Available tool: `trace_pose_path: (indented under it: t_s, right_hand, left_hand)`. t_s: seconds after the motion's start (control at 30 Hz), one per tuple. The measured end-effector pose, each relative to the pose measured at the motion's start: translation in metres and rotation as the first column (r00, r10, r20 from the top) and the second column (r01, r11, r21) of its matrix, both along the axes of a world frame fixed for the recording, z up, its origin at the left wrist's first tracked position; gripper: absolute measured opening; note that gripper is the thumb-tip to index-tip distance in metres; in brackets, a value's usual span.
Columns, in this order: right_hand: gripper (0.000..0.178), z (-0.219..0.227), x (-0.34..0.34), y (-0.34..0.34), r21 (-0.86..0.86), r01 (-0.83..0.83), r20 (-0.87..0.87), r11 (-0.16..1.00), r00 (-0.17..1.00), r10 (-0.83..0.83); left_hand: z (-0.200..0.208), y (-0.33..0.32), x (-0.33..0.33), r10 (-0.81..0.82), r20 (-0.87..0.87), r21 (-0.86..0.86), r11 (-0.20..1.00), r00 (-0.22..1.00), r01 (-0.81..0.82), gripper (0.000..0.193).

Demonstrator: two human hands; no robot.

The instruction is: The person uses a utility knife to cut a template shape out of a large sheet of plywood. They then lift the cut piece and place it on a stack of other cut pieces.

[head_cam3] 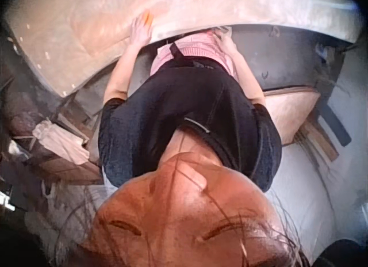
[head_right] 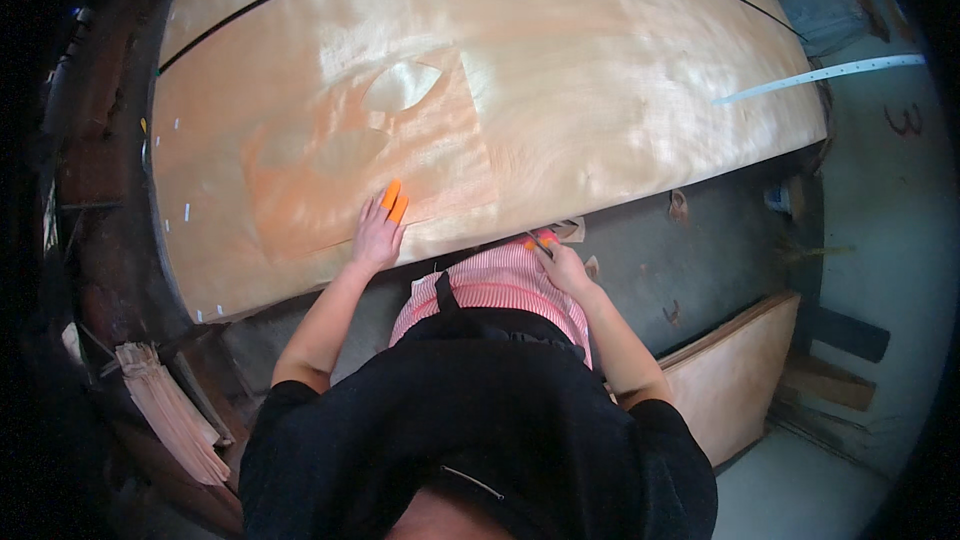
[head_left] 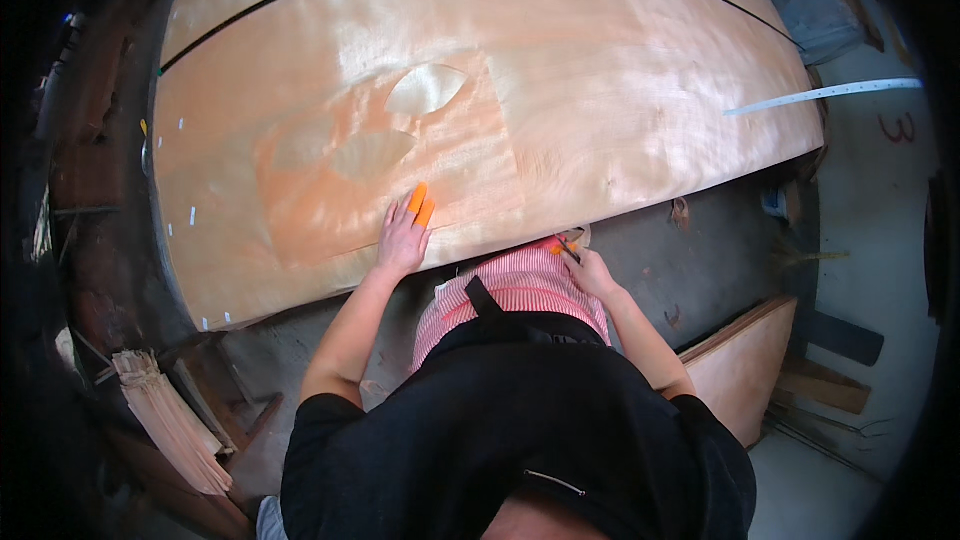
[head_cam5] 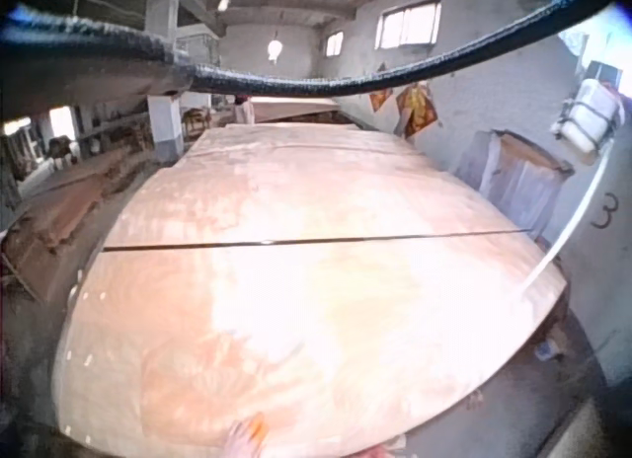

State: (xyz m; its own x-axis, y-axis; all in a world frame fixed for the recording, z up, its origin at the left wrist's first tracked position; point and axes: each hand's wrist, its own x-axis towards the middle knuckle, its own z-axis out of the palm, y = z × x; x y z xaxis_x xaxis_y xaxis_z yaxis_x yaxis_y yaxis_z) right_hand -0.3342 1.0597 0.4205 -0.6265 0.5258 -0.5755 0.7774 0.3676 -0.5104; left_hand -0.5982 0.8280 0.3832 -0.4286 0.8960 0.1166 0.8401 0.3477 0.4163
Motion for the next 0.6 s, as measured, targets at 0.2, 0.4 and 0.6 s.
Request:
trace_pose_path:
  t_s: [0.2,0.4,0.6]
  right_hand:
    - [0.033,0.015,-0.047,-0.005,0.050,-0.161,-0.160,0.986,0.973,0.167]
    - [0.018,-0.006,-0.117,0.004,0.075,-0.500,-0.281,0.863,0.820,0.499]
    - [0.014,-0.043,-0.177,-0.028,-0.044,-0.615,-0.310,0.787,0.758,0.574]
  left_hand:
    - [-0.004,0.014,-0.005,0.135,0.168,0.123,0.980,0.976,-0.156,0.055]
    - [-0.019,0.040,-0.016,0.375,0.048,0.089,0.922,0.926,-0.378,0.052]
    - [-0.031,0.051,-0.021,0.626,0.002,0.136,0.772,0.779,-0.621,0.049]
